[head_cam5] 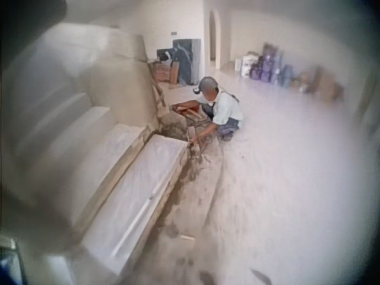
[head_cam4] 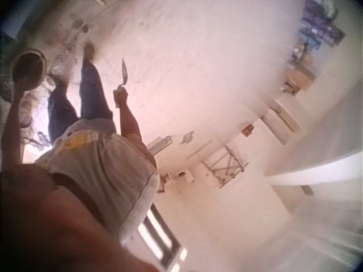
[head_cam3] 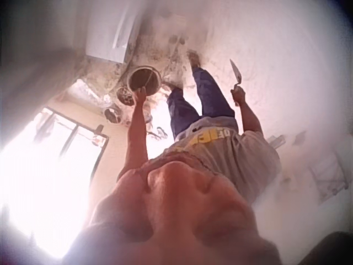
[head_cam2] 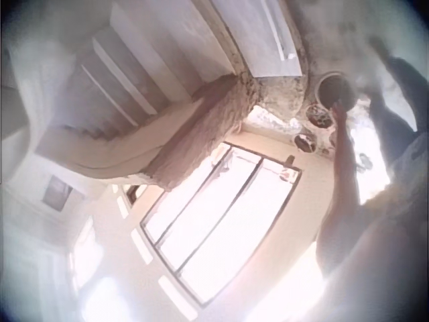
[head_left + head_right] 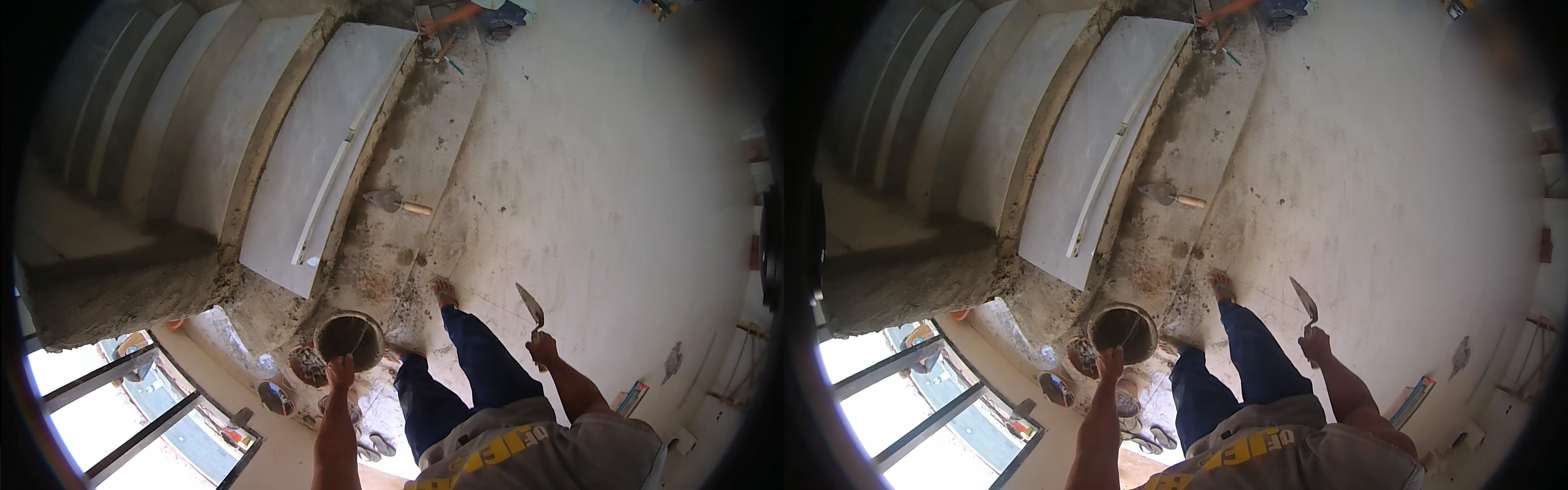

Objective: The person uses a trowel to scoop mortar from a bucket and apply it to a concrete structure near a staircase, then uses a wooden float and the trowel to spread and smooth the material.

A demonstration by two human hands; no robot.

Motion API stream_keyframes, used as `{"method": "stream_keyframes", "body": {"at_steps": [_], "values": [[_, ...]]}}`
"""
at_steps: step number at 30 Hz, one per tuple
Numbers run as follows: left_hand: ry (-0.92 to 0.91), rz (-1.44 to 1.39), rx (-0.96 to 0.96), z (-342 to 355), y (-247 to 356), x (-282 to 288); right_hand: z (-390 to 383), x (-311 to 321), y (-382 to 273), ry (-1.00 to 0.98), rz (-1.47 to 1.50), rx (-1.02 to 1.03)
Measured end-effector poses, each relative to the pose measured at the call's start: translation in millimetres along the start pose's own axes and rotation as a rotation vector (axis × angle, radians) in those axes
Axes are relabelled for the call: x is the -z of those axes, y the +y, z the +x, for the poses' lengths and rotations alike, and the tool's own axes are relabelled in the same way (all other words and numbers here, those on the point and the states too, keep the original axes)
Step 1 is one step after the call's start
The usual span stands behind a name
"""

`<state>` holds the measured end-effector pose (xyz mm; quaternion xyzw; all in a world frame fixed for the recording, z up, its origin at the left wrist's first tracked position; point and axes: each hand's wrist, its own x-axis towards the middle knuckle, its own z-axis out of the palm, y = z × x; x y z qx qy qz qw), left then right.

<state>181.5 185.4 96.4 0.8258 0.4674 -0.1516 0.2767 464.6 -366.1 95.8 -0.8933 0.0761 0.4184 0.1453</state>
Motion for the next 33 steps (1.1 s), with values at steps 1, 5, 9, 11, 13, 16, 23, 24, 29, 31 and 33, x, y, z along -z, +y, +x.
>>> {"method": "stream_keyframes", "body": {"at_steps": [1, 5, 9, 11, 13, 16, 23, 24, 29, 31, 33], "values": [[0.028, -0.002, 0.037, -19.1, -2.4, 16.0, 4.8, 11.5, -24.7, -0.047, 0.119, -0.06], [0.217, -0.111, 0.064, -75.6, 2.9, 57.1, 10.2, 54.4, -82.3, -0.15, 0.331, -0.121], [0.267, -0.197, 0.279, -154.5, 4.3, 62.6, 16.1, 73.4, -98.2, -0.138, 0.423, 0.061], [0.354, -0.406, 0.416, -202.7, -8.2, 43.4, 23.6, 77.6, -107.3, -0.156, 0.461, 0.167], [0.3, -0.607, 0.633, -249.3, 21.2, 20.4, 19.5, 95.0, -101.3, -0.211, 0.426, 0.192], [0.431, -0.997, 0.806, -317.3, 24.0, -37.7, 12.0, 104.9, -103.6, -0.276, 0.358, 0.273], [0.446, -1.245, 1.059, -443.2, 41.9, -155.1, 48.8, 123.4, -35.1, -0.41, 0.215, 0.121], [0.396, -1.203, 1.112, -469.5, 52.0, -170.2, 48.4, 129.0, -19.1, -0.402, 0.208, 0.134], [0.275, -1.094, 1.319, -581.5, 107.5, -243.2, 29.7, 153.7, 44.0, -0.375, 0.278, 0.206], [0.272, -1.116, 1.364, -601.5, 131.9, -267.4, 25.4, 167.1, 66.3, -0.331, 0.255, 0.215], [0.292, -1.156, 1.393, -614.7, 153.1, -282.6, 16.8, 179.0, 97.0, -0.3, 0.209, 0.195]]}}
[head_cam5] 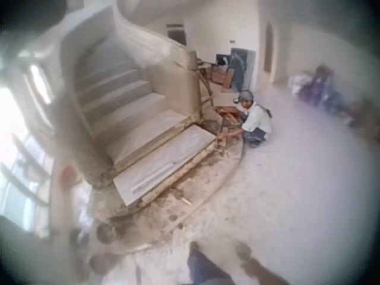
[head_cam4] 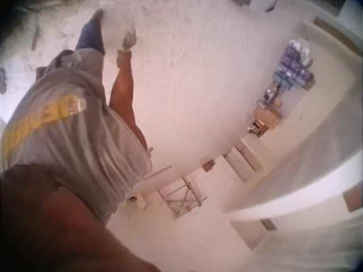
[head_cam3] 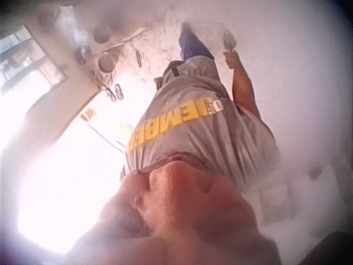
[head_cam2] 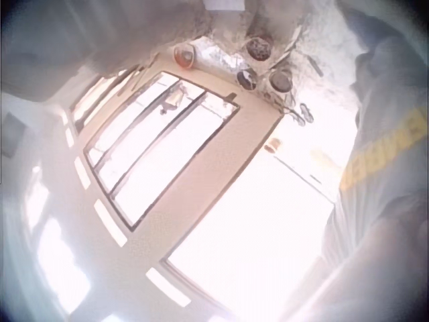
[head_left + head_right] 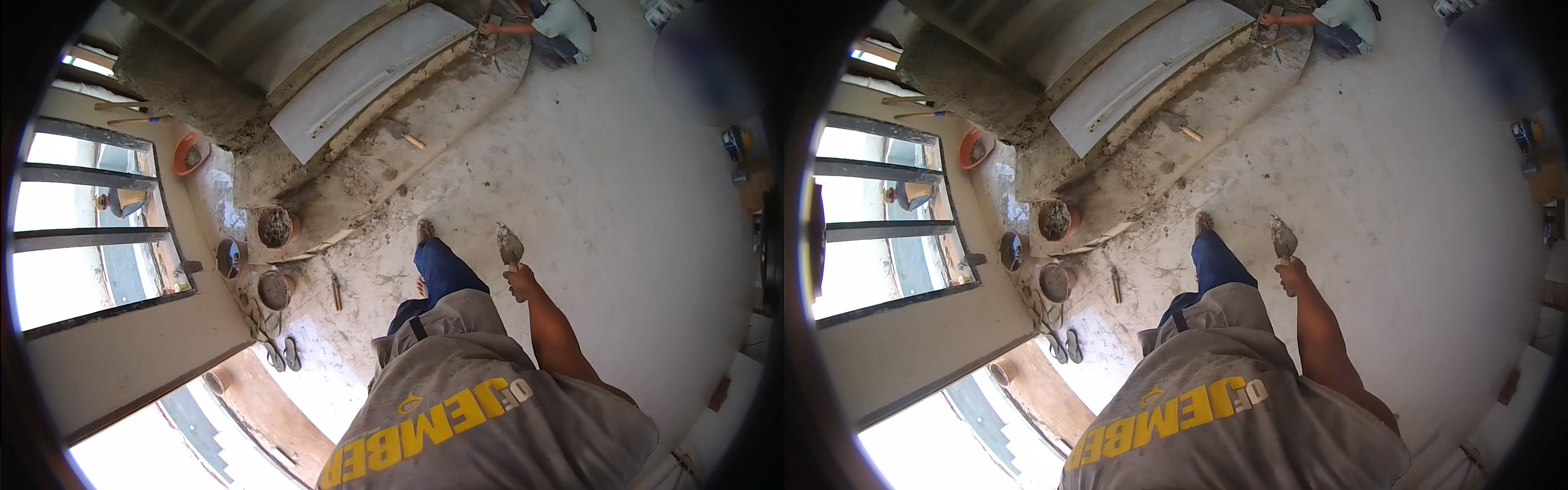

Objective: The person uses a trowel to scoop mortar from a bucket and apply it to a concrete structure near a staircase, then uses a wooden float and the trowel to spread and smooth the material.

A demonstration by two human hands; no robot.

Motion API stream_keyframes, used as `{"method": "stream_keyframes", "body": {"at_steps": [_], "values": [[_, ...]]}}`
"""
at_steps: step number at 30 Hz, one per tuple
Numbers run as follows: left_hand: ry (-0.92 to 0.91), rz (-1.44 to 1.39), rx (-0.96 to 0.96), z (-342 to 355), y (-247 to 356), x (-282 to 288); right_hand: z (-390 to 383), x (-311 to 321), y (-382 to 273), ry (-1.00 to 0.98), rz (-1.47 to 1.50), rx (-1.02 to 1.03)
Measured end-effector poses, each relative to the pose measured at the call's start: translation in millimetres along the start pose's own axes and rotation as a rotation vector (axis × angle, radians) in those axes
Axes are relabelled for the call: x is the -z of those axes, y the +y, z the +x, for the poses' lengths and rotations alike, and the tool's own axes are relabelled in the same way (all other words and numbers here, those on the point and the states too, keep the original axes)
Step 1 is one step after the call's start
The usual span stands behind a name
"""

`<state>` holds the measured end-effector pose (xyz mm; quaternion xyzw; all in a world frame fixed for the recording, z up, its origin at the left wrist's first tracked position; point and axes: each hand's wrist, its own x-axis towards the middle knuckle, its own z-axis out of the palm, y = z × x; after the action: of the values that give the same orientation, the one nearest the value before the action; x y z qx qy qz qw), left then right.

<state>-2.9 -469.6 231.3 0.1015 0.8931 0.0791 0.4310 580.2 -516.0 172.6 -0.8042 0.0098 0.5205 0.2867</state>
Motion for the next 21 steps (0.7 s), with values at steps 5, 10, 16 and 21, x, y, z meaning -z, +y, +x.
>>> {"method": "stream_keyframes", "body": {"at_steps": [5, 10, 16, 21], "values": [[0.003, -0.102, 0.061, -30.1, -40.0, -26.9, -31.3, 33.2, 89.7, 0.103, -0.012, -0.25], [0.032, -0.227, 0.088, -55.3, -42.3, -59.8, -29.3, 64.7, 143.7, 0.173, -0.061, -0.317], [0.112, -0.343, 0.054, -85.7, -17.9, -95.6, -25.8, 127.2, 111.5, 0.023, 0.061, -0.252], [0.156, -0.454, -0.021, -109.2, 15.6, -117.6, -18.9, 191.5, 67.4, -0.014, 0.141, -0.019]]}}
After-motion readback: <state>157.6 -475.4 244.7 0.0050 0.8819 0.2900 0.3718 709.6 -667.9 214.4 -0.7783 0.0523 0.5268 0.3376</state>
